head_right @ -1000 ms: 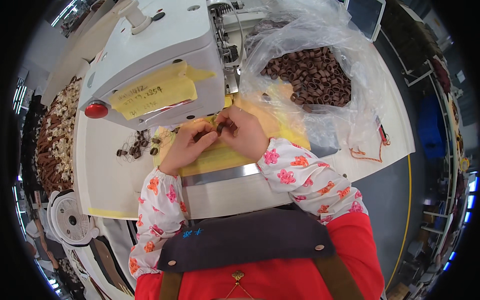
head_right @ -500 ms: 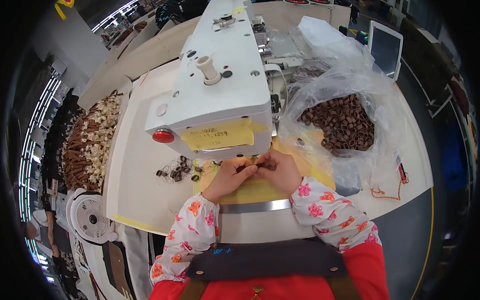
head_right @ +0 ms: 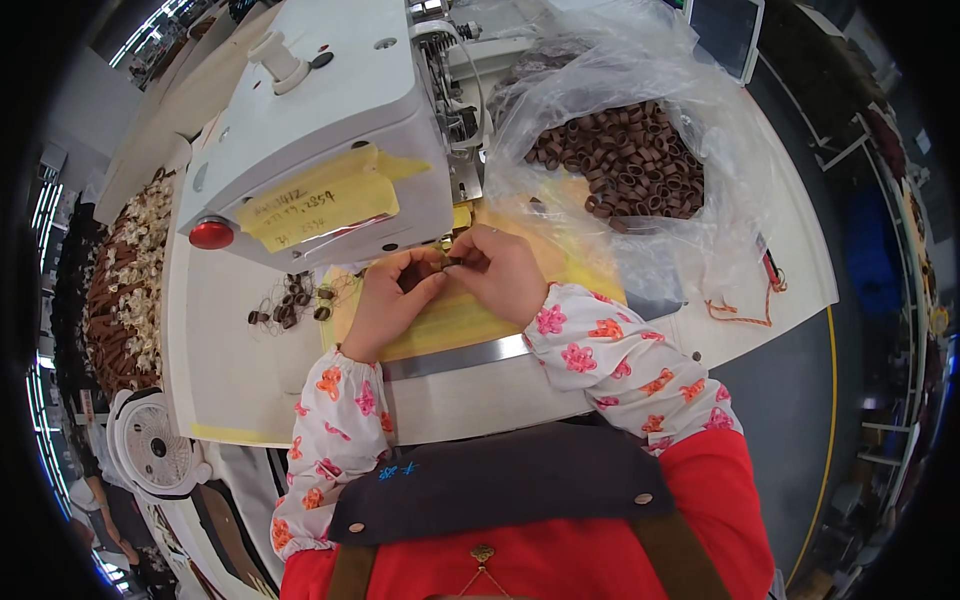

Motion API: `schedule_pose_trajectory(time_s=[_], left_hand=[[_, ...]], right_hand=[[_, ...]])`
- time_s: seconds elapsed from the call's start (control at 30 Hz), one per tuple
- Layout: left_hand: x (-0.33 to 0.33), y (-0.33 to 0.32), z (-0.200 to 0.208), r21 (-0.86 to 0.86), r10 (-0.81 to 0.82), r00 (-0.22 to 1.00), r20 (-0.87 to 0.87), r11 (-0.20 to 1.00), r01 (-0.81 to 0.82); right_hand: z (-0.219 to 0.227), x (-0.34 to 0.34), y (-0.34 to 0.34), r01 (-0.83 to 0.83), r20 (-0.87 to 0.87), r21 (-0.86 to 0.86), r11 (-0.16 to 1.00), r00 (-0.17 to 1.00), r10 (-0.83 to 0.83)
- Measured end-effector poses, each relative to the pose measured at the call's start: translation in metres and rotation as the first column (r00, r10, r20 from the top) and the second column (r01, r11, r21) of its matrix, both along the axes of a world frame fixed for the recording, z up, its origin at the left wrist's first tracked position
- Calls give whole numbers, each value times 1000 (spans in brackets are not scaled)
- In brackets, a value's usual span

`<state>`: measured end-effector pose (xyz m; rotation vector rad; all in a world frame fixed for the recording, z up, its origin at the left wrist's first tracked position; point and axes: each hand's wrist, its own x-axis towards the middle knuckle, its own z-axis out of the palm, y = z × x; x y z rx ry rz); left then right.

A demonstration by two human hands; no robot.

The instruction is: Sewing small leather loops or components using an industrial sewing machine.

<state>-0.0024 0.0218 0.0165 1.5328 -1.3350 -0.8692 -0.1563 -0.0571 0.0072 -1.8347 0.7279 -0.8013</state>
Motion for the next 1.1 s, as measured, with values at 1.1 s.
schedule_pose_trajectory(time_s=[1.1], left_hand=[[3,-19,-23,-120,276,911,307,961,-251]], right_hand=[[-3,16,-22,74,-117,-287,955,987,-111]])
